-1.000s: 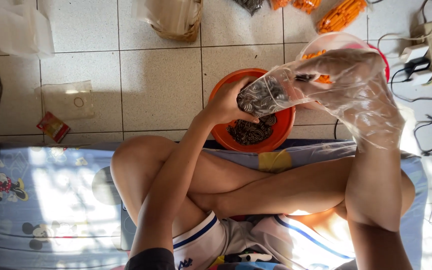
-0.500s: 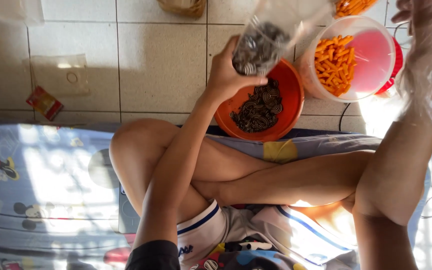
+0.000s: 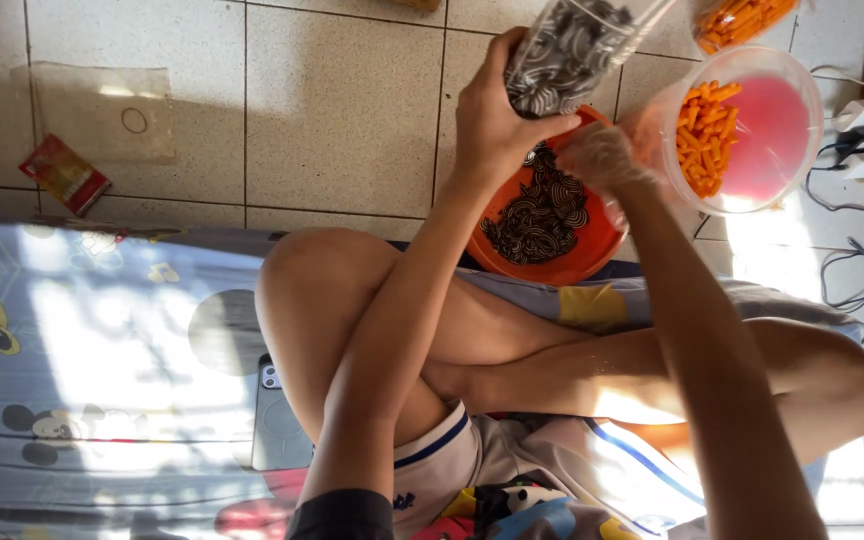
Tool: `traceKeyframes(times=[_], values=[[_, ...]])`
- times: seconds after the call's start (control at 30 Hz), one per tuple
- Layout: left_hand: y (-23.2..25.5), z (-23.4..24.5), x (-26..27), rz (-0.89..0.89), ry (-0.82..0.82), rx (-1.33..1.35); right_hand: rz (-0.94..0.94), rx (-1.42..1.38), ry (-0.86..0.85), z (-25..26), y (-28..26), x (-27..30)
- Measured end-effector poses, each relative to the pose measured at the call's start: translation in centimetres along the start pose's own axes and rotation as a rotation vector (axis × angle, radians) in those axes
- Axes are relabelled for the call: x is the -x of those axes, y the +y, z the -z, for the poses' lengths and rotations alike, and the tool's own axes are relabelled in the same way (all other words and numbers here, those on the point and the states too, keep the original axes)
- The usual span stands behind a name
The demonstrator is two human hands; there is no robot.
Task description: A person is manually packing small snacks from a bowl into plastic bags while sitting on the floor.
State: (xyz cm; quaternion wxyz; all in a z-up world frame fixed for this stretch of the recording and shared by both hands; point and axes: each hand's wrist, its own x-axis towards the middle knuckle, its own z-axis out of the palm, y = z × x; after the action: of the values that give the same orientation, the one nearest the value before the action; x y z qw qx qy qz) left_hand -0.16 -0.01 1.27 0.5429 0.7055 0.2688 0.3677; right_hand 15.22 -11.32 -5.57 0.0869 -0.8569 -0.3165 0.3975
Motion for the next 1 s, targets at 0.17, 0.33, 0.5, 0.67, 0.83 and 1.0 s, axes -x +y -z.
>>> traceKeyframes(times=[0.17,0.33,0.5,0.67,0.83,1.0], values=[[0.0,-0.5,0.1,-0.049,-0.016,-0.025,0.14,0.9,-0.063,-4.3,-0.4,-2.0],[-1.0,-1.3,0.1,-0.043,-0.021,-0.023,0.149,0.79,-0.113,-6.6,-0.1,-1.4],[-0.9,-1.2,-0.1,-0.035,-0.037,-0.02,0.158,0.675,-0.107,-7.7,-0.6,-0.1],[-0.7,-0.9,0.1,-0.021,-0.057,-0.057,0.163,0.515,-0.1,-8.6,-1.1,0.6],[-0.9,-0.4,0.1,-0.043,-0.072,-0.076,0.168,0.386,-0.089,-8.2,-1.0,0.4],[-1.3,-0.2,-0.3,-0.08,-0.067,-0.103,0.038,0.071,-0.05,-1.2,-2.7,3.8]])
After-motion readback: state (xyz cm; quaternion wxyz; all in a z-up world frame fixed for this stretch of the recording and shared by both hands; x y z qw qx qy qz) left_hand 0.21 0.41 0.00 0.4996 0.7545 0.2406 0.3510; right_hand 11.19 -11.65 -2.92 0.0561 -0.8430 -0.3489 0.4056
